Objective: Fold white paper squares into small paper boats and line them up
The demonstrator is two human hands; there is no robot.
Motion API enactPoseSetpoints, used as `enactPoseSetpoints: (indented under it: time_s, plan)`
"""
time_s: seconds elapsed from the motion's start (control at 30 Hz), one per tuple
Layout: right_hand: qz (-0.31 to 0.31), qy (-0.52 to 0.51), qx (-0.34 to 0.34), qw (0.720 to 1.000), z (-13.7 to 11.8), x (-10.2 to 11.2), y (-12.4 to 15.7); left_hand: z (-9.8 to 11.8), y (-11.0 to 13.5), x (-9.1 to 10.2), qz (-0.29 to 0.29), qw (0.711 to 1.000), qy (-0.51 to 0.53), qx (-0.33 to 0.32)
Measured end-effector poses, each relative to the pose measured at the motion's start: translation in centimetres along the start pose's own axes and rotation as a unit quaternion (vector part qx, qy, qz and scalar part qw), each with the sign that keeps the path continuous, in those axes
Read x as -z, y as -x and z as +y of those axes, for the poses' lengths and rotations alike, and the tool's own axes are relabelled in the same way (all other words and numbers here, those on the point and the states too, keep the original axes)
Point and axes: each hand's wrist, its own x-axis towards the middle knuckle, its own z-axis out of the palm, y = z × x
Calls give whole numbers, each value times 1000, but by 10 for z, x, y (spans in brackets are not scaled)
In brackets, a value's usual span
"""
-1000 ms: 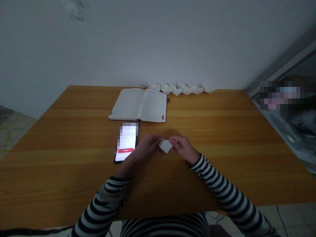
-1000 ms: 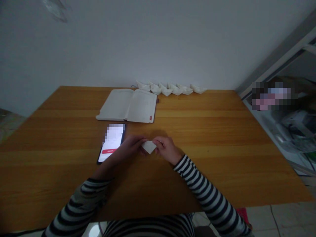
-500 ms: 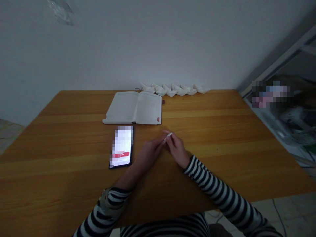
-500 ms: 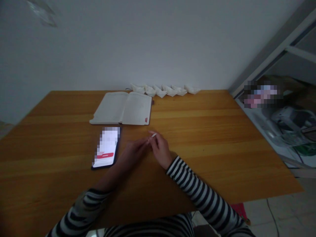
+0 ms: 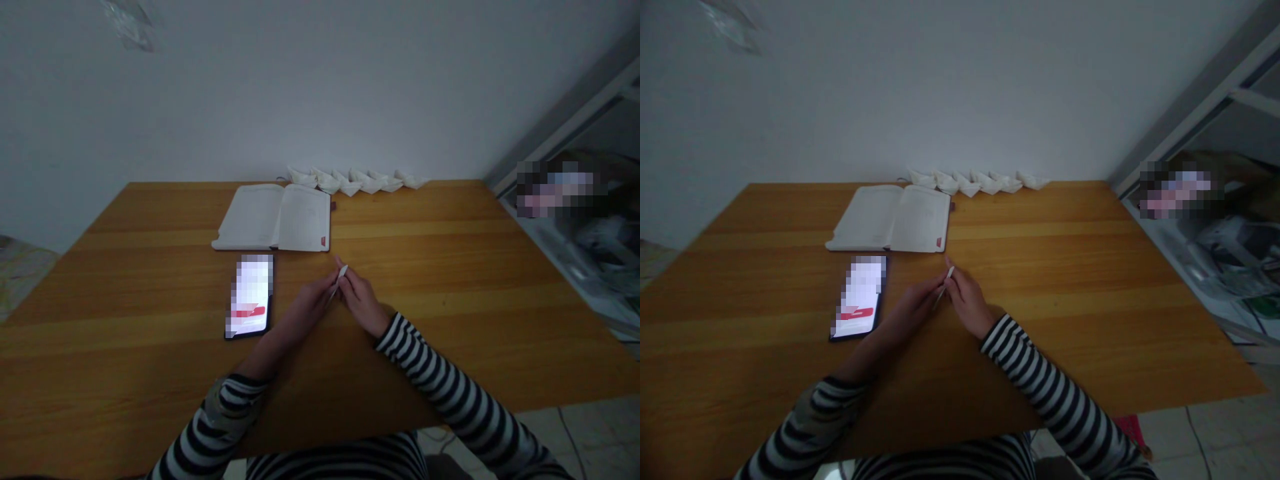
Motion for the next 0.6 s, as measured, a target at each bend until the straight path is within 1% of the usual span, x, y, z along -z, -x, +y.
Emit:
enactPoseSetpoints:
  time_s: [0.17, 0.27, 0.4, 0.47, 0.53, 0.6]
  plan:
    - [8, 8, 6, 1000, 0, 1, 0, 10, -1, 1, -17, 1000, -2, -7]
    - [8, 25, 7, 1000, -2, -2, 2, 13, -2, 1, -4, 1000, 3, 4]
    - [25, 50, -1, 998, -4, -8, 5, 8, -1, -3, 61, 998, 8, 16]
    - [43, 46, 4, 998, -3, -11, 6, 6, -2, -6, 94, 995, 33, 8]
    - [79, 18, 17, 997, -2, -12, 6, 6, -2, -9, 131, 987, 90, -2]
    - [120, -13, 34, 992, -2, -12, 6, 8, -3, -11, 159, 972, 174, 15]
